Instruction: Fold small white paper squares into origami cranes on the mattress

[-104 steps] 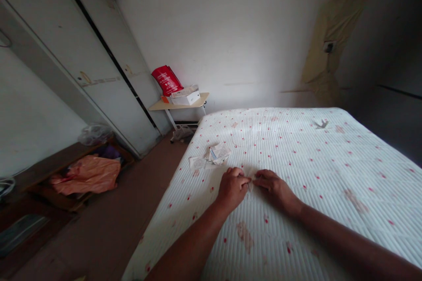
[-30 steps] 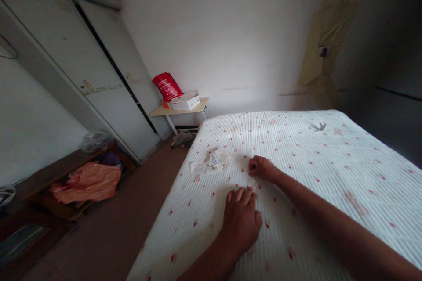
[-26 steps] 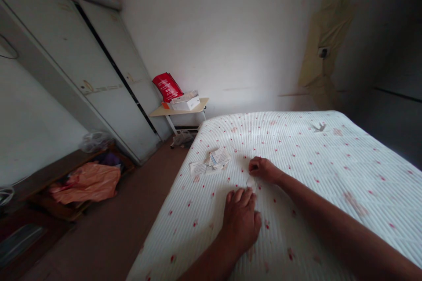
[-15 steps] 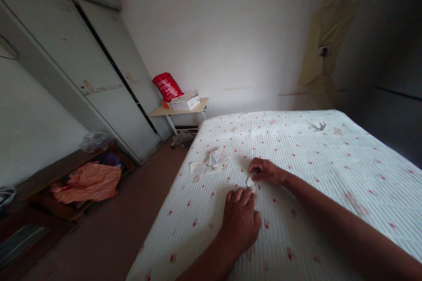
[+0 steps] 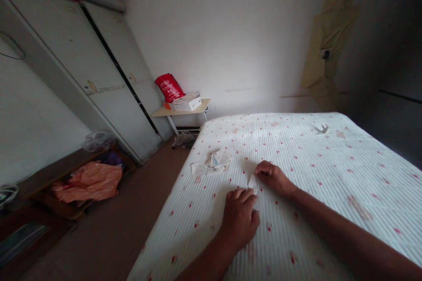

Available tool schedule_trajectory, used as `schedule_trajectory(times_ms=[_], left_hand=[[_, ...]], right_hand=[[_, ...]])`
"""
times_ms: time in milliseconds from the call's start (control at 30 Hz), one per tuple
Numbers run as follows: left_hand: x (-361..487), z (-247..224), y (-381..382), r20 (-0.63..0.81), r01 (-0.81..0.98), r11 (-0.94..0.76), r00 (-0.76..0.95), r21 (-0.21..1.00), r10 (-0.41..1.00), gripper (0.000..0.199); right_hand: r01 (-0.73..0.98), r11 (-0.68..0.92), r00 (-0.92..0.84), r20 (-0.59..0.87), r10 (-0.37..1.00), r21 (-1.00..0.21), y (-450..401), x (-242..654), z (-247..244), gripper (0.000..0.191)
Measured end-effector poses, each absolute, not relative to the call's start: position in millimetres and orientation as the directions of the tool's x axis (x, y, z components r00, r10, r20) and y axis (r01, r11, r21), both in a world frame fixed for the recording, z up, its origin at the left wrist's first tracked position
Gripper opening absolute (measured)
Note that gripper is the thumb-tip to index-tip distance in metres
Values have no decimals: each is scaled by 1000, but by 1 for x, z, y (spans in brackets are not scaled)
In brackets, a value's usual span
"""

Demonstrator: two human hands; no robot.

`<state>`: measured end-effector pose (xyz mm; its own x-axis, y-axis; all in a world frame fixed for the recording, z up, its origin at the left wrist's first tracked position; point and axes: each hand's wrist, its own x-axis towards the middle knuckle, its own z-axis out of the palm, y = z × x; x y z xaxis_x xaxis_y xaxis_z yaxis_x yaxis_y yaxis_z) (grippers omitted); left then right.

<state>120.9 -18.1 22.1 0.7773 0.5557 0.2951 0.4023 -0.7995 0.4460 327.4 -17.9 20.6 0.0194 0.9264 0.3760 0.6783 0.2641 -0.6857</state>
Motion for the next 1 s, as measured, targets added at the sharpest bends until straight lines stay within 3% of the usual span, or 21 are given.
schedule_trajectory(times_ms=[133,300,567,1000], left_hand=[[126,18,15,283,343,-729,758,593,588,37],[145,22,47,79,430,-626,782,650,619,34],[161,28,54,-31,478,-745,850,464,526,35],[160,25,49,26,437,-782,866,445,499,35]], right_hand=[[755,248,-23,354,935,-607,-50,316,21,19],[818,253,-26,406,913,-517,-60,309,16,27],[869,203,7,421,907,-452,-61,304,11,27],[925,149,-4,382,924,-350,-68,294,8,25]])
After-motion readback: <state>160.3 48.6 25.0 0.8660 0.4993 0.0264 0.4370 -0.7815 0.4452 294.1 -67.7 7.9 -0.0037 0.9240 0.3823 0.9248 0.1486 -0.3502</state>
